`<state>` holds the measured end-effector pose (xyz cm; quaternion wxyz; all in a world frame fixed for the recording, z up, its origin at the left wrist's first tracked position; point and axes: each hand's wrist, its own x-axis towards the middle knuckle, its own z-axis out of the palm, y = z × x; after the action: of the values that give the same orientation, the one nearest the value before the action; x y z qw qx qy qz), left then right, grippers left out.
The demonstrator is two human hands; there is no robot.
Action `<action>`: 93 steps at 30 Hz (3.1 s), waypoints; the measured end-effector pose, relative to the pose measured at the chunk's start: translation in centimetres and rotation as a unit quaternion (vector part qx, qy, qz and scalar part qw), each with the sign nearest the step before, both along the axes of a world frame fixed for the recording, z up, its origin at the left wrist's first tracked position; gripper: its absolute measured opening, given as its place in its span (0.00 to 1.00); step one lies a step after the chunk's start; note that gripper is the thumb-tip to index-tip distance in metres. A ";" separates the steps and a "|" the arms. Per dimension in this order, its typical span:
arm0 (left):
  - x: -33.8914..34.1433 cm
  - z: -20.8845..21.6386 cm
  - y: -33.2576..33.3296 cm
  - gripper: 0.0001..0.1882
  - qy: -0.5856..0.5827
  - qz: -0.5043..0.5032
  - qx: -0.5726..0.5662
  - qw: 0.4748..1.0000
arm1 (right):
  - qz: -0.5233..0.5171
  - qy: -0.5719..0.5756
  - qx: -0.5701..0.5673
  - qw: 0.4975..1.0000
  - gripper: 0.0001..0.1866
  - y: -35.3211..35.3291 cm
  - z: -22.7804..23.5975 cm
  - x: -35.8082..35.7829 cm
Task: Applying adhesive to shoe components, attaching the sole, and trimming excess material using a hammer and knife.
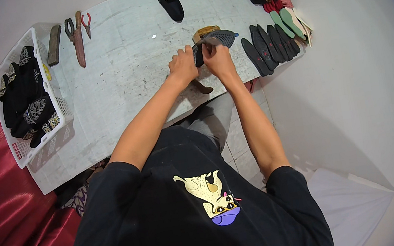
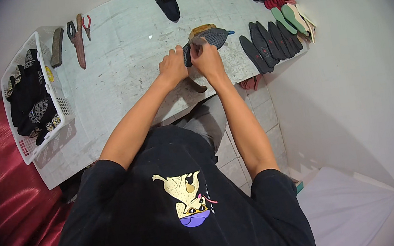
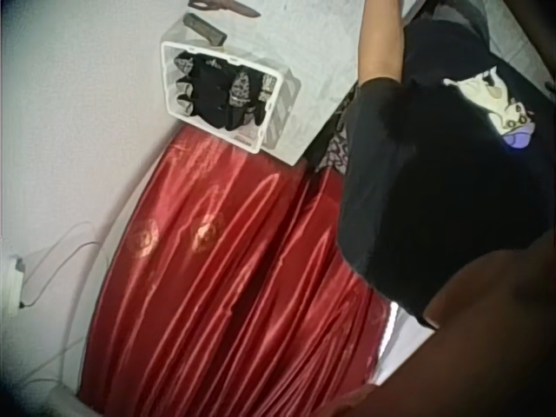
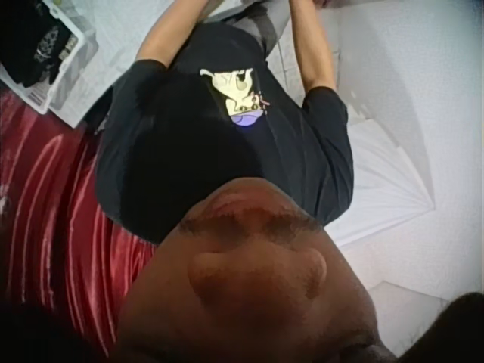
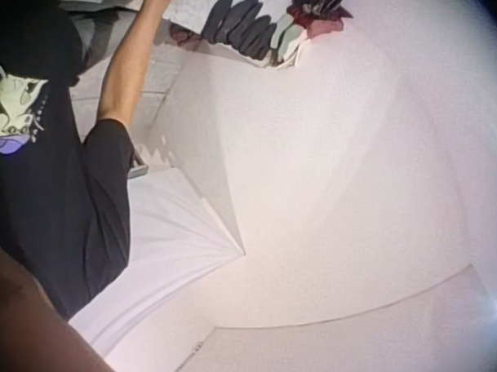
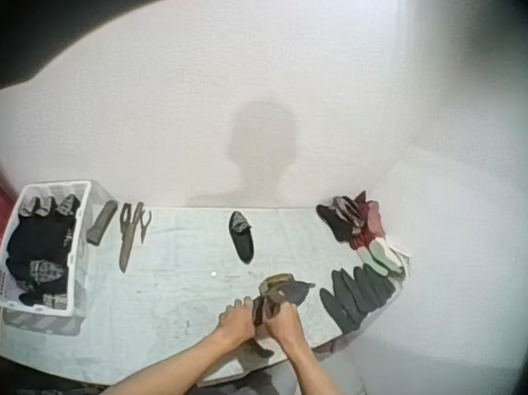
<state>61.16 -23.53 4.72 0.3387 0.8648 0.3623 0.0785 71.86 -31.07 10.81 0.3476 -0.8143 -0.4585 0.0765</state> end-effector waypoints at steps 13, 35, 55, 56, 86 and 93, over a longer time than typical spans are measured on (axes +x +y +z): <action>-1.5 0.8 -0.7 0.36 0.039 0.025 -0.016 0.999 | 0.038 -0.010 -0.045 0.998 0.10 0.8 0.2 2.0; 3.9 2.0 -2.4 0.23 -0.120 0.154 0.096 0.976 | 0.219 0.217 -0.054 0.950 0.12 1.0 4.4 6.3; 1.1 1.1 -3.1 0.28 -0.014 0.176 0.092 0.980 | 0.174 0.209 -0.080 0.959 0.13 -1.8 2.6 6.3; 1.0 0.9 -3.2 0.28 -0.015 0.174 0.088 0.981 | 0.172 0.227 -0.017 0.958 0.12 -2.2 2.2 5.9; 5.9 1.9 -2.7 0.34 0.004 0.215 0.124 0.969 | 0.251 0.207 -0.041 0.945 0.09 -1.6 1.4 9.2; 6.2 1.9 -3.0 0.33 0.011 0.238 0.130 0.962 | 0.255 0.225 -0.027 0.940 0.08 -1.2 2.3 10.1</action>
<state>67.34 -26.55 6.61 0.1906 0.7911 0.5478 0.1943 81.93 -32.27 13.06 0.3881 -0.6408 -0.5581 0.3567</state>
